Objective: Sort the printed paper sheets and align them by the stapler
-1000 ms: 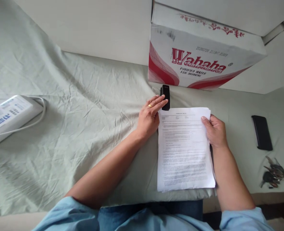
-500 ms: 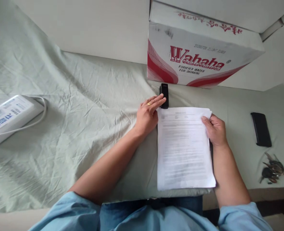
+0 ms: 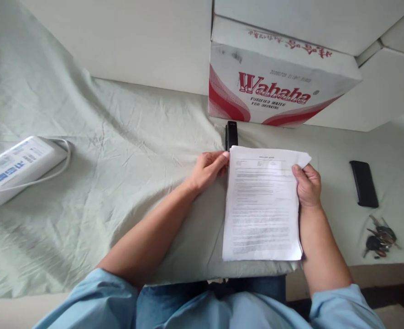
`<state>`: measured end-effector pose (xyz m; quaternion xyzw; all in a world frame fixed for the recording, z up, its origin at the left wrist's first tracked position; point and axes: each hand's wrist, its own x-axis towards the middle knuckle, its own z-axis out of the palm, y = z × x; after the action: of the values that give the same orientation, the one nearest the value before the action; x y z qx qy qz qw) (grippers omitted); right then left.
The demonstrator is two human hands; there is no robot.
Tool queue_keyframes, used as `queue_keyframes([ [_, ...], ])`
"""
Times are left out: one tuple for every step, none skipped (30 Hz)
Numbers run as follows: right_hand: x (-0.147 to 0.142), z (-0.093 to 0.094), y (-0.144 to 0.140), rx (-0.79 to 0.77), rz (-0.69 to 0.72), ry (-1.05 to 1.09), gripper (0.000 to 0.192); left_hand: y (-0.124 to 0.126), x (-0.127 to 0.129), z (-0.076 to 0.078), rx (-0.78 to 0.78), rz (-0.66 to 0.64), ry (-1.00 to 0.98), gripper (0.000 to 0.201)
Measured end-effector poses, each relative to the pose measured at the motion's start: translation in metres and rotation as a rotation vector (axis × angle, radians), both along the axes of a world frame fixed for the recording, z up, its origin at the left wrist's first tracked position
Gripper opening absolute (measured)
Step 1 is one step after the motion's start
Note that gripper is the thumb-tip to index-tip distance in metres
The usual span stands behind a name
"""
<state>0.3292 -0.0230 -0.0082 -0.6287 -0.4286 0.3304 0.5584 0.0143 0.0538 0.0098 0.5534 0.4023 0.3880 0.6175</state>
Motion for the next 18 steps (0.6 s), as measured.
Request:
queue_keyframes([
  [0.0, -0.002, 0.0, 0.003, 0.002, 0.0, 0.035, 0.0, 0.001, -0.001, 0.014, -0.033, 0.021, 0.056],
  [0.0, -0.003, 0.0, 0.009, -0.001, 0.011, 0.035, 0.0, 0.002, -0.003, 0.021, -0.044, 0.036, 0.054],
  [0.0, -0.004, 0.001, 0.018, -0.01, 0.031, 0.036, 0.0, 0.003, -0.004, 0.02, -0.036, 0.037, 0.053],
  [-0.001, -0.005, 0.001, 0.027, -0.027, 0.052, 0.038, 0.001, 0.004, -0.005, 0.014, -0.014, 0.023, 0.052],
  [-0.001, -0.006, 0.002, 0.038, -0.05, 0.069, 0.041, 0.001, 0.005, -0.006, 0.006, 0.009, -0.001, 0.051],
  [-0.001, -0.006, 0.002, 0.046, -0.071, 0.078, 0.044, 0.002, 0.006, -0.007, -0.003, 0.023, -0.027, 0.052],
  [-0.001, -0.007, 0.003, 0.05, -0.089, 0.08, 0.046, 0.002, 0.006, -0.007, -0.013, 0.032, -0.049, 0.053],
  [-0.001, -0.007, 0.004, 0.054, -0.104, 0.078, 0.047, 0.002, 0.006, -0.006, -0.022, 0.036, -0.06, 0.054],
  [0.0, -0.008, 0.004, 0.06, -0.115, 0.077, 0.047, 0.002, 0.006, -0.006, -0.03, 0.039, -0.067, 0.055],
  [0.001, -0.008, 0.005, 0.069, -0.124, 0.08, 0.046, 0.002, 0.006, -0.005, -0.037, 0.041, -0.075, 0.056],
  [0.001, -0.009, 0.006, 0.083, -0.132, 0.085, 0.044, 0.002, 0.005, -0.005, -0.046, 0.041, -0.083, 0.057],
  [0.002, -0.01, 0.007, 0.103, -0.141, 0.085, 0.042, 0.002, 0.004, -0.004, -0.055, 0.041, -0.09, 0.057],
  [0.003, -0.011, 0.007, 0.13, -0.153, 0.079, 0.041, 0.002, 0.004, -0.004, -0.065, 0.04, -0.093, 0.057],
  [0.004, -0.012, 0.008, 0.155, -0.162, 0.065, 0.039, 0.002, 0.004, -0.004, -0.072, 0.038, -0.092, 0.057],
  [0.005, -0.013, 0.008, 0.179, -0.173, 0.047, 0.037, 0.002, 0.004, -0.004, -0.074, 0.035, -0.088, 0.056],
  [0.006, -0.014, 0.009, 0.197, -0.182, 0.03, 0.034, 0.002, 0.004, -0.003, -0.073, 0.029, -0.083, 0.055],
  [0.007, -0.014, 0.009, 0.207, -0.189, 0.016, 0.033, 0.002, 0.004, -0.003, -0.073, 0.023, -0.082, 0.053],
  [0.008, -0.015, 0.009, 0.21, -0.196, 0.01, 0.032, 0.003, 0.003, -0.002, -0.075, 0.008, -0.09, 0.049],
])
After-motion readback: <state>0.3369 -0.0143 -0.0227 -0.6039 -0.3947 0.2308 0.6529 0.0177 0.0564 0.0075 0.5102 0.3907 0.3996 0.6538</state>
